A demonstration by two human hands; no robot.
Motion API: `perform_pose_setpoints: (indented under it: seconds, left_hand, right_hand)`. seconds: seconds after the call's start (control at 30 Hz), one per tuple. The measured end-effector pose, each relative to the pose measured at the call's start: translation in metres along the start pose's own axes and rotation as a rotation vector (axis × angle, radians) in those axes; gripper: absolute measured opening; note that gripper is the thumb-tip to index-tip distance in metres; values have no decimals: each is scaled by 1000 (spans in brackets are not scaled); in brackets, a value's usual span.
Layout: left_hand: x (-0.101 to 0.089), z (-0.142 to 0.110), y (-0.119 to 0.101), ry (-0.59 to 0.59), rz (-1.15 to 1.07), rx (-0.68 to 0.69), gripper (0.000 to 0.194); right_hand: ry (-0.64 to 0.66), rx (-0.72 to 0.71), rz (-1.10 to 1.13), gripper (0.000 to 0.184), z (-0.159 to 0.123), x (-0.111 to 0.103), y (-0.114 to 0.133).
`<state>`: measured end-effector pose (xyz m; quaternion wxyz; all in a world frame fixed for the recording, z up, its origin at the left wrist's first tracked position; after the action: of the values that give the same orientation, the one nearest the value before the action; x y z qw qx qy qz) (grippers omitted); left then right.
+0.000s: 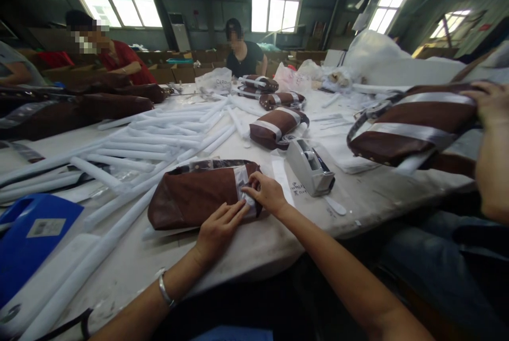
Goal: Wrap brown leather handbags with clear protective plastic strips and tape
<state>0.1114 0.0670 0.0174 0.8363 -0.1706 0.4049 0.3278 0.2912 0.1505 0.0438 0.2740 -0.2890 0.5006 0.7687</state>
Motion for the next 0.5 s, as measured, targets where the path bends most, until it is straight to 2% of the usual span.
perform_pose_setpoints:
  seconds: [0.1,0.17,0.23,0.33,0.4,0.5]
  left_hand:
    - [-1,1,0,26,-7,-32,46]
    - [-1,1,0,8,-33,-53,47]
    - [0,-1,0,-21,-62,-66,47]
    - [1,-2,0,-45,-84,-69,48]
    - [2,-2,0,-45,-88,-68,49]
    - [2,-2,0,-54,-92,-63,50]
  right_hand:
    - [-40,6,21,29,-2,-4,-1]
    - [-113,-9,12,25,-8,-21,-5]
    - [-224,-21,-56,25,-17,-50,-17]
    - [-412,-3,-251,29,-28,-108,-48]
    - [-488,95,-329,30,-34,-144,-74]
    - [-459,437,-160,28,-37,-173,-117]
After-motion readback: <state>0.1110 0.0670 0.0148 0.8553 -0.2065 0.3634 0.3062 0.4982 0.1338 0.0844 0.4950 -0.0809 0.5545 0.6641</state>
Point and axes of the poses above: each hand's wrist, its own z-axis towards the middle knuckle, its own x-axis out of the palm, y = z × x, the point moved 3 cm from there along z, towards the middle knuckle, and after that the axes turned 1 degree about -z, right-handed, at the moved point
